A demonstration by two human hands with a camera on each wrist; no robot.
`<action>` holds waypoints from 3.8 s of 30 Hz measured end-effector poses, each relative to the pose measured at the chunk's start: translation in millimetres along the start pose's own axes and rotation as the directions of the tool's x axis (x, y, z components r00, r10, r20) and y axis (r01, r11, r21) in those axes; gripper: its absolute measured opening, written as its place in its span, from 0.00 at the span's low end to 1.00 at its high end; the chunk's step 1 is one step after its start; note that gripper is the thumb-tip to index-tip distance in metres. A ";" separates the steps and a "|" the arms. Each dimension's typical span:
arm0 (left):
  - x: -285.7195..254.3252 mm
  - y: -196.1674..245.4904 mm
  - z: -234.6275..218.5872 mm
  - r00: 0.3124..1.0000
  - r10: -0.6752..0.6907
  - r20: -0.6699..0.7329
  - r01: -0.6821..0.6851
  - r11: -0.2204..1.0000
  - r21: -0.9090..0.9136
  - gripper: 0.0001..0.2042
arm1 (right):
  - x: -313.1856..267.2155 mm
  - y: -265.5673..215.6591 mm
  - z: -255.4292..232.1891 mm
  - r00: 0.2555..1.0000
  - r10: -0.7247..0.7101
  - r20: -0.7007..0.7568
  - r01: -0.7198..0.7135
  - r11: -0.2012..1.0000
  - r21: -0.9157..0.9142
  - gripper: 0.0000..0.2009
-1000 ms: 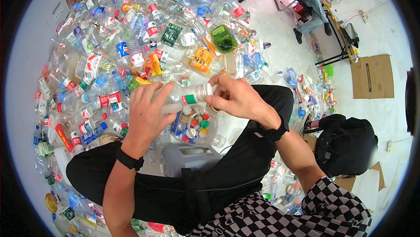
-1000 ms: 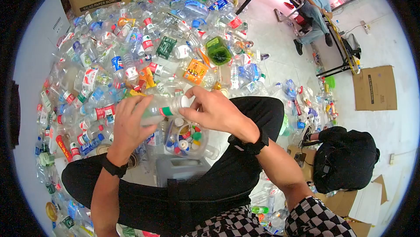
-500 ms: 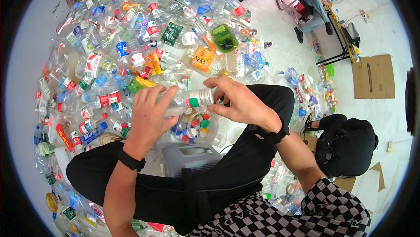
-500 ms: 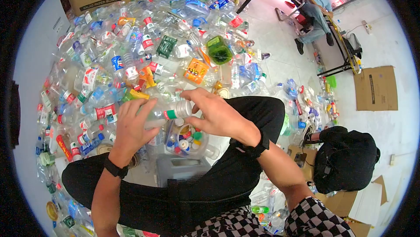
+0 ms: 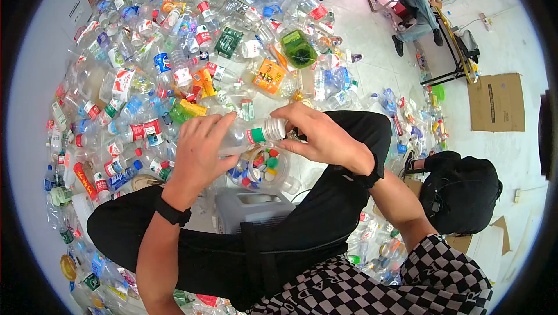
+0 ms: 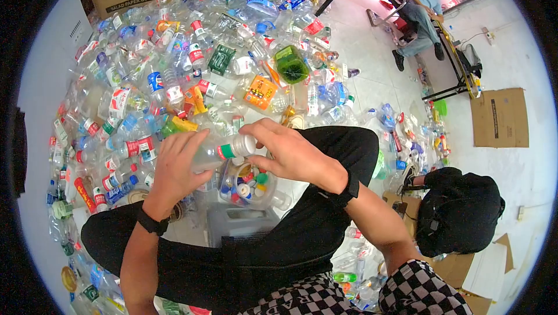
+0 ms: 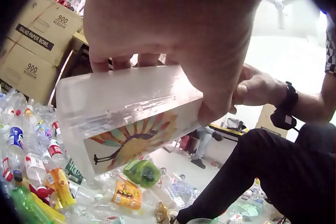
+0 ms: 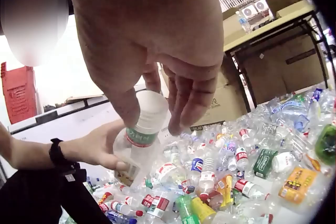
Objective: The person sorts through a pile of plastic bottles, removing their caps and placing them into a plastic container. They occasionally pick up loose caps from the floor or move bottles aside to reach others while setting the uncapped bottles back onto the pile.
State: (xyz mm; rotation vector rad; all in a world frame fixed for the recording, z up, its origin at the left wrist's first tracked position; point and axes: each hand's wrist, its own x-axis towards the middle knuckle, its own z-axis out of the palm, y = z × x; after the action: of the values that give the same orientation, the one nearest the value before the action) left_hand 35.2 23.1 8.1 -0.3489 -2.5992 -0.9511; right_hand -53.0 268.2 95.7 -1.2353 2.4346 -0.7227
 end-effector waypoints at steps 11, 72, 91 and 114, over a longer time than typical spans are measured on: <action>-4.9 -1.6 0.5 0.995 0.052 0.085 -0.048 0.998 -0.046 0.32 | -9.8 10.5 7.9 0.999 -0.031 -0.005 0.031 1.000 0.001 0.23; -26.0 -91.3 37.6 0.649 -0.433 0.625 0.292 0.901 0.321 0.29 | 96.2 351.0 73.8 0.554 0.822 0.133 -0.792 0.569 -0.220 0.16; -13.4 -92.4 32.1 0.714 -0.308 0.629 0.284 0.948 0.143 0.24 | -10.5 508.8 65.3 0.133 0.978 0.162 -0.975 0.100 0.197 0.20; -20.5 -97.6 36.0 0.726 -0.375 0.576 0.332 0.925 0.185 0.29 | 48.6 369.2 144.0 0.893 0.388 -0.228 -0.205 0.802 0.562 0.33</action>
State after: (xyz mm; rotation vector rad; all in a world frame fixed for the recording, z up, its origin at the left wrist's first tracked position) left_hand 11.8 -28.0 -81.8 -0.1439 -3.3770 -0.9836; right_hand -252.8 370.5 -234.4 -0.5219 2.3442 -1.4709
